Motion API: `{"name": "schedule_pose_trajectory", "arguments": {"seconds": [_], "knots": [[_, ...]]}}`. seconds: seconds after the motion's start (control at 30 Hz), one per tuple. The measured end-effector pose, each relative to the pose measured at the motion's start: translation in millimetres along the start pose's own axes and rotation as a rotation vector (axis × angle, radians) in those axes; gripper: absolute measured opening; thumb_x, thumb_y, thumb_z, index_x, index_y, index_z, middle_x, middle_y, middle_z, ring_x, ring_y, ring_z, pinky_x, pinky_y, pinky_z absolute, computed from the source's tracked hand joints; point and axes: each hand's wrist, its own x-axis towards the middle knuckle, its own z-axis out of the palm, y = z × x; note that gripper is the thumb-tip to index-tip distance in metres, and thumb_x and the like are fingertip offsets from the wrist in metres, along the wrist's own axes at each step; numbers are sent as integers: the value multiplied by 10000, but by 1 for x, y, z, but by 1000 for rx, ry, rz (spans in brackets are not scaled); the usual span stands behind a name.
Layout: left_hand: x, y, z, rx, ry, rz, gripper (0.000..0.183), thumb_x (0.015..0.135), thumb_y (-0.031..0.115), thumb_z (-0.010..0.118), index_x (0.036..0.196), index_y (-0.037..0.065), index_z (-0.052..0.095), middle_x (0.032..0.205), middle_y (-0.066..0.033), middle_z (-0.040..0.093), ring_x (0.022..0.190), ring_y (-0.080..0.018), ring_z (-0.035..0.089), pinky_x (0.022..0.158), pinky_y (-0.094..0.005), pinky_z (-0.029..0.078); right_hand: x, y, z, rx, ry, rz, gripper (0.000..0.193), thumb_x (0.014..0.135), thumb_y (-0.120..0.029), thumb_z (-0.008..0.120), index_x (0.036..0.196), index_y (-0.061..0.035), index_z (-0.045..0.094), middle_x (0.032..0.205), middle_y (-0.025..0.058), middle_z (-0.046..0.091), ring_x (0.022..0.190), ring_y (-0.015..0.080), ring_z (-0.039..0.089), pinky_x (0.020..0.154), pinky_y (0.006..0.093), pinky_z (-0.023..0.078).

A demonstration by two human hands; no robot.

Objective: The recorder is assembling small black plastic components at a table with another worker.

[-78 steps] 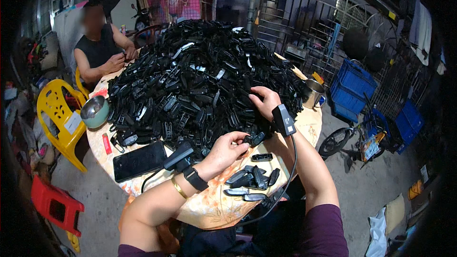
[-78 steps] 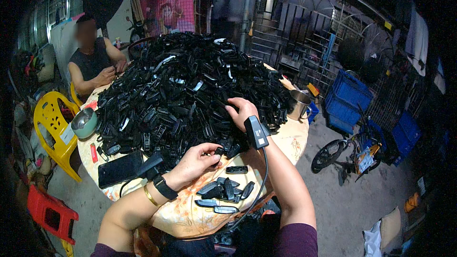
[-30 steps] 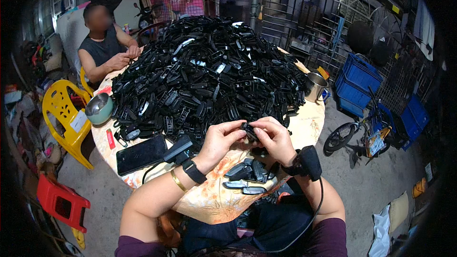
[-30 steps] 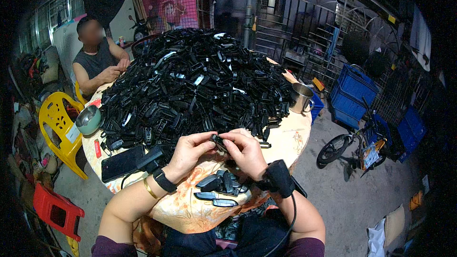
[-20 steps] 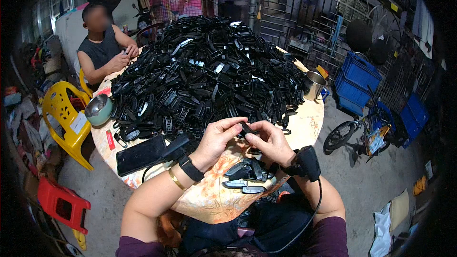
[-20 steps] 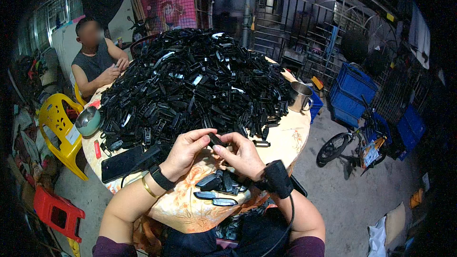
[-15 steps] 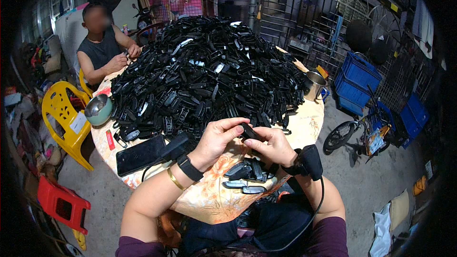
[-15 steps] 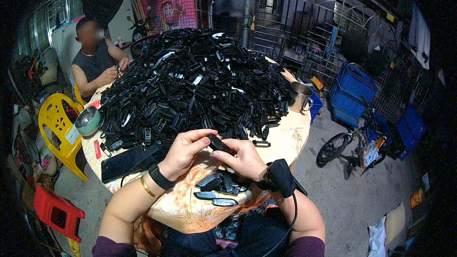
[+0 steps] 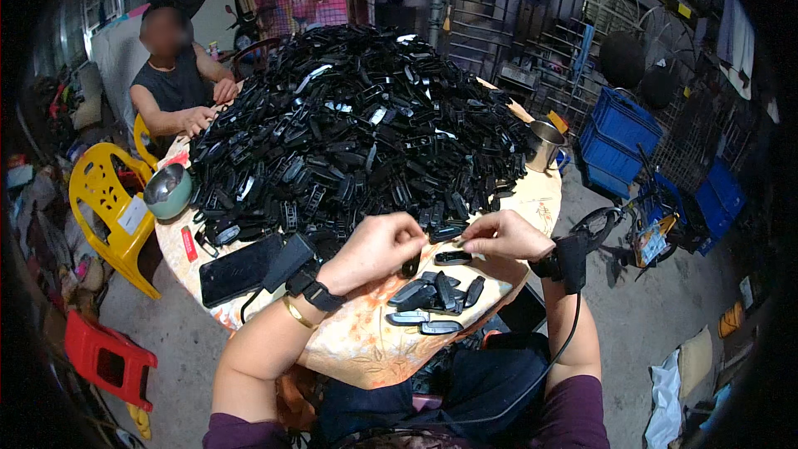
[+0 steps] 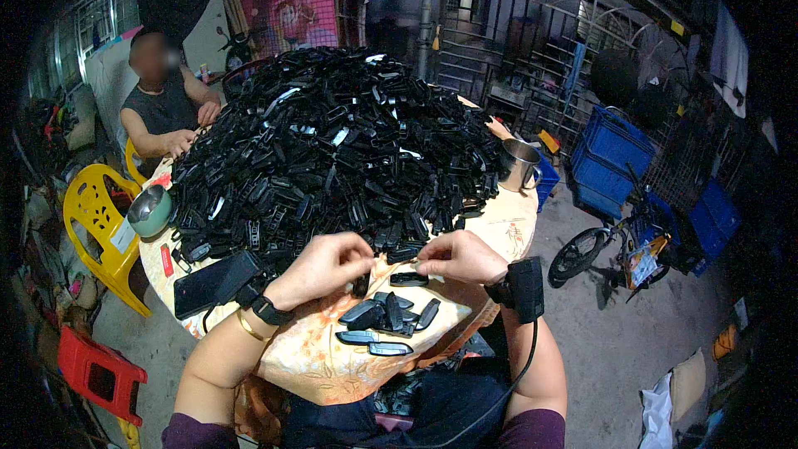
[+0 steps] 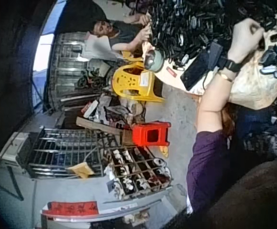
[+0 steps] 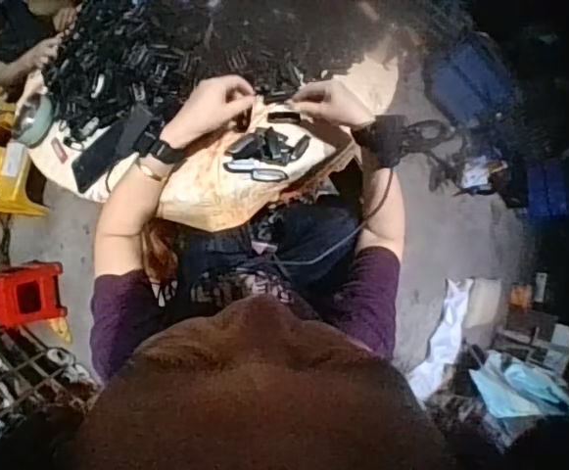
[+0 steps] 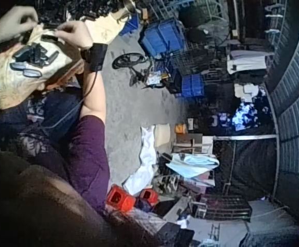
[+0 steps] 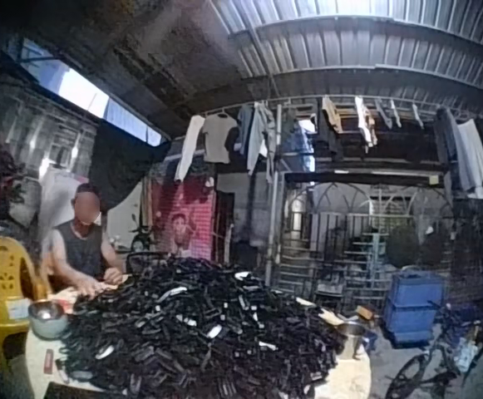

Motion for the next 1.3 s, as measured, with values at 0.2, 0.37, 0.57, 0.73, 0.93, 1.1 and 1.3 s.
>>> {"name": "schedule_pose_trajectory", "arguments": {"seconds": [0.2, 0.37, 0.57, 0.73, 0.93, 1.1, 1.3], "knots": [[4, -15, 20, -31, -180, 149, 254, 854, 236, 581, 834, -7, 651, 669, -158, 626, 630, -243, 610, 618, -336, 463, 1, -10, 15, 36, -280, 61, 241, 787, -201, 690, 945, -19, 677, 791, 82, 680, 699, 117, 611, 649, 271, 489], [15, -19, 27, 202, 163, 285, 232, 801, 143, 633, 1008, 38, 635, 823, -132, 598, 741, -263, 605, 667, -344, 483, -3, -1, -14, 52, 15, 98, 234, 812, -213, 664, 917, -5, 676, 766, 67, 675, 687, 101, 600, 635, 262, 490], [23, -22, 40, 444, 5, 306, 358, 822, 230, 600, 1164, 129, 566, 812, -129, 568, 748, -314, 589, 651, -406, 476, -5, 37, -24, -167, 199, 134, 227, 751, -201, 702, 888, -20, 685, 749, 88, 667, 710, 176, 627, 657, 295, 496], [21, -21, 43, 453, 30, 341, 285, 808, 210, 615, 1068, 96, 590, 809, -124, 546, 780, -306, 570, 673, -401, 471, 7, 26, -8, -509, 174, 90, 246, 691, -182, 724, 892, -43, 696, 813, 136, 662, 760, 265, 633, 694, 333, 494], [13, -20, 41, 375, 56, 414, 244, 696, 82, 683, 889, 31, 543, 862, -128, 556, 867, -308, 502, 750, -386, 439, 4, 21, -2, -241, 385, -239, 112, 730, -98, 705, 736, -10, 635, 791, 63, 628, 638, 204, 590, 650, 303, 489], [10, -18, 33, 60, 175, 347, 270, 718, 106, 714, 912, 9, 552, 811, -104, 583, 746, -205, 594, 646, -312, 459, 6, -2, 16, 687, 377, -91, 295, 808, -54, 658, 1057, -20, 504, 907, 76, 632, 744, 103, 599, 651, 237, 509], [15, -25, 33, -725, 87, 73, 240, 800, -27, 631, 1014, 5, 527, 912, -37, 570, 808, -91, 568, 742, -227, 495, 11, -20, 48, 826, 458, -73, 334, 830, -34, 616, 1151, 12, 536, 1014, 107, 622, 866, 166, 623, 750, 274, 525]]}}
